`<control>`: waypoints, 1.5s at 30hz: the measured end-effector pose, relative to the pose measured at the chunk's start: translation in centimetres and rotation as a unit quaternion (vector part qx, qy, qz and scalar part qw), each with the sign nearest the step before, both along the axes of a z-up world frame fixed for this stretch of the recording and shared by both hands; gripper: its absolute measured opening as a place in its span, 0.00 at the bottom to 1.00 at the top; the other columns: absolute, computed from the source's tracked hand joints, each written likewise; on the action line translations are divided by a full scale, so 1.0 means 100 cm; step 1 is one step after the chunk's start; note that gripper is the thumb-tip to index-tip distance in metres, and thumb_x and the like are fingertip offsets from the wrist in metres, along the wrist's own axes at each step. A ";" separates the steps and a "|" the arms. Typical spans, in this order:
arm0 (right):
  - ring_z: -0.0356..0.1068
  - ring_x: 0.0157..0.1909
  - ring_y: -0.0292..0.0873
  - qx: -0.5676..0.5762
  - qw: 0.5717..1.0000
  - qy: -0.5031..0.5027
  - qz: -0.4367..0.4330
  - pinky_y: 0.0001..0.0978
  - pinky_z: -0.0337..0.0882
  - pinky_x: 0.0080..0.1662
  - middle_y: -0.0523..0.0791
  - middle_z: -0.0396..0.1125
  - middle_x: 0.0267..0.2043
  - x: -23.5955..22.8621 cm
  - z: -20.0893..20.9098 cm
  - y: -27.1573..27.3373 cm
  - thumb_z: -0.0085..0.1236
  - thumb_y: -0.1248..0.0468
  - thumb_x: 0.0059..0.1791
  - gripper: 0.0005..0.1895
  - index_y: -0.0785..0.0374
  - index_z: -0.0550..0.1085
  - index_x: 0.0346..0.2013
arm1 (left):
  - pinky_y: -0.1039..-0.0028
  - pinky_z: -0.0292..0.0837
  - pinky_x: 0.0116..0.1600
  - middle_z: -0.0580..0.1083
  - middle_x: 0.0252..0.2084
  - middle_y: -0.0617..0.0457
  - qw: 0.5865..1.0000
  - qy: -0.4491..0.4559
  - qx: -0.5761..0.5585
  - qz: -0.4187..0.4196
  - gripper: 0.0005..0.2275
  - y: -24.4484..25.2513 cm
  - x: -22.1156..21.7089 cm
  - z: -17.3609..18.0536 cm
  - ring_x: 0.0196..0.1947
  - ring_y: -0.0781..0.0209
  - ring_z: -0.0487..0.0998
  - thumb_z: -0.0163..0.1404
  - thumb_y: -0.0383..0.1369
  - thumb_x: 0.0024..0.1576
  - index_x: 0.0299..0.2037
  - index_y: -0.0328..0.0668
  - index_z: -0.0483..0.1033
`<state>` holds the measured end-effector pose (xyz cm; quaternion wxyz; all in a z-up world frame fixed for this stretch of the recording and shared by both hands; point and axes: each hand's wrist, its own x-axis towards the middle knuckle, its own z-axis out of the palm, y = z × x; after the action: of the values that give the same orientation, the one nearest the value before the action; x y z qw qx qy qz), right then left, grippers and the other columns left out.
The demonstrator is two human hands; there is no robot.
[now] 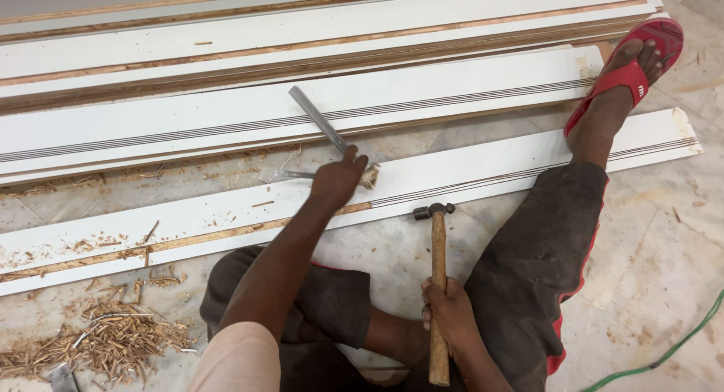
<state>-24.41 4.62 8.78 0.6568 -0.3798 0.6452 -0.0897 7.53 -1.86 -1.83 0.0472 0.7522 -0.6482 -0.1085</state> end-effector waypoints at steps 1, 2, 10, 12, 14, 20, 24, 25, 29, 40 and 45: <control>0.63 0.21 0.38 -0.002 1.000 -0.002 0.003 0.33 0.66 0.24 0.44 0.62 0.26 0.000 -0.002 0.001 0.55 0.62 0.50 0.10 0.66 0.69 0.39 | 0.57 0.81 0.40 0.67 0.66 0.38 0.999 0.028 0.024 0.020 0.20 -0.002 0.009 0.003 0.39 0.45 0.84 0.49 0.30 0.62 0.65 0.46 0.64; 0.63 0.21 0.38 -0.005 1.000 -0.002 0.005 0.33 0.66 0.24 0.44 0.62 0.26 0.000 -0.002 0.001 0.54 0.62 0.50 0.10 0.66 0.69 0.39 | 0.58 0.80 0.40 0.71 0.58 0.36 0.996 0.057 0.047 0.040 0.20 -0.005 0.020 0.005 0.38 0.44 0.83 0.48 0.34 0.64 0.67 0.45 0.62; 0.63 0.22 0.38 0.030 0.999 0.032 0.019 0.33 0.68 0.25 0.44 0.62 0.27 0.004 0.004 -0.006 0.55 0.60 0.51 0.12 0.66 0.68 0.42 | 0.60 0.80 0.39 0.78 0.43 0.46 0.984 -0.164 -0.053 -0.045 0.05 -0.004 0.079 -0.029 0.39 0.50 0.83 0.52 0.28 0.58 0.42 0.43 0.78; 0.63 0.22 0.38 0.027 0.999 0.022 0.018 0.32 0.68 0.25 0.44 0.62 0.27 0.004 0.004 -0.005 0.55 0.60 0.51 0.13 0.67 0.68 0.42 | 0.61 0.79 0.39 0.78 0.47 0.44 0.987 -0.155 -0.018 -0.025 0.05 0.001 0.078 -0.033 0.39 0.50 0.83 0.52 0.28 0.58 0.42 0.43 0.78; 0.63 0.22 0.38 0.027 0.999 0.024 0.016 0.32 0.68 0.25 0.44 0.62 0.27 0.004 0.003 -0.005 0.55 0.60 0.50 0.13 0.66 0.68 0.43 | 0.59 0.79 0.37 0.76 0.50 0.44 0.993 -0.112 0.026 0.013 0.07 0.006 0.074 -0.032 0.38 0.49 0.83 0.51 0.27 0.57 0.44 0.42 0.77; 0.63 0.21 0.38 0.026 0.999 0.021 0.010 0.33 0.67 0.25 0.45 0.62 0.27 0.003 -0.001 -0.005 0.55 0.60 0.50 0.13 0.66 0.68 0.43 | 0.54 0.78 0.43 0.76 0.51 0.42 0.987 -0.009 0.061 0.146 0.10 0.017 0.077 -0.027 0.42 0.44 0.82 0.50 0.26 0.56 0.47 0.40 0.77; 0.63 0.21 0.38 0.016 1.000 0.012 0.009 0.33 0.67 0.24 0.45 0.62 0.27 0.002 -0.004 -0.003 0.55 0.60 0.50 0.14 0.67 0.69 0.43 | 0.54 0.78 0.47 0.78 0.48 0.44 0.983 -0.001 0.088 0.163 0.10 0.020 0.083 -0.028 0.47 0.44 0.81 0.49 0.25 0.58 0.46 0.44 0.79; 0.63 0.21 0.38 0.018 1.000 0.019 0.011 0.33 0.67 0.24 0.45 0.62 0.27 0.002 -0.004 -0.002 0.55 0.60 0.50 0.13 0.67 0.69 0.43 | 0.54 0.78 0.48 0.78 0.47 0.45 0.984 -0.009 0.097 0.150 0.09 0.021 0.084 -0.026 0.47 0.45 0.81 0.49 0.25 0.57 0.46 0.45 0.79; 0.63 0.21 0.38 0.021 0.999 0.031 0.019 0.33 0.67 0.24 0.45 0.62 0.27 0.002 -0.005 -0.004 0.55 0.60 0.50 0.13 0.66 0.69 0.43 | 0.56 0.78 0.47 0.78 0.48 0.46 0.991 -0.049 0.103 0.067 0.09 0.013 0.080 -0.006 0.46 0.46 0.82 0.50 0.26 0.57 0.45 0.45 0.79; 0.64 0.23 0.37 0.047 0.997 0.041 0.041 0.32 0.69 0.26 0.45 0.64 0.28 0.005 0.000 -0.010 0.56 0.57 0.51 0.15 0.64 0.69 0.46 | 0.58 0.79 0.41 0.77 0.47 0.46 0.995 -0.096 -0.020 -0.025 0.06 -0.092 0.059 0.080 0.40 0.48 0.83 0.52 0.27 0.58 0.43 0.45 0.79; 0.64 0.23 0.37 0.051 0.999 0.001 0.017 0.32 0.69 0.26 0.44 0.64 0.29 0.002 -0.001 -0.009 0.57 0.58 0.50 0.16 0.66 0.69 0.46 | 0.51 0.77 0.43 0.73 0.55 0.44 0.999 0.018 -0.035 0.004 0.13 -0.102 0.016 0.048 0.42 0.44 0.83 0.53 0.30 0.61 0.56 0.49 0.73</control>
<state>-24.24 3.67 8.64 0.6758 -0.3570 0.6432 -0.0455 9.15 -12.01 2.94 0.0852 0.7510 -0.6473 -0.0990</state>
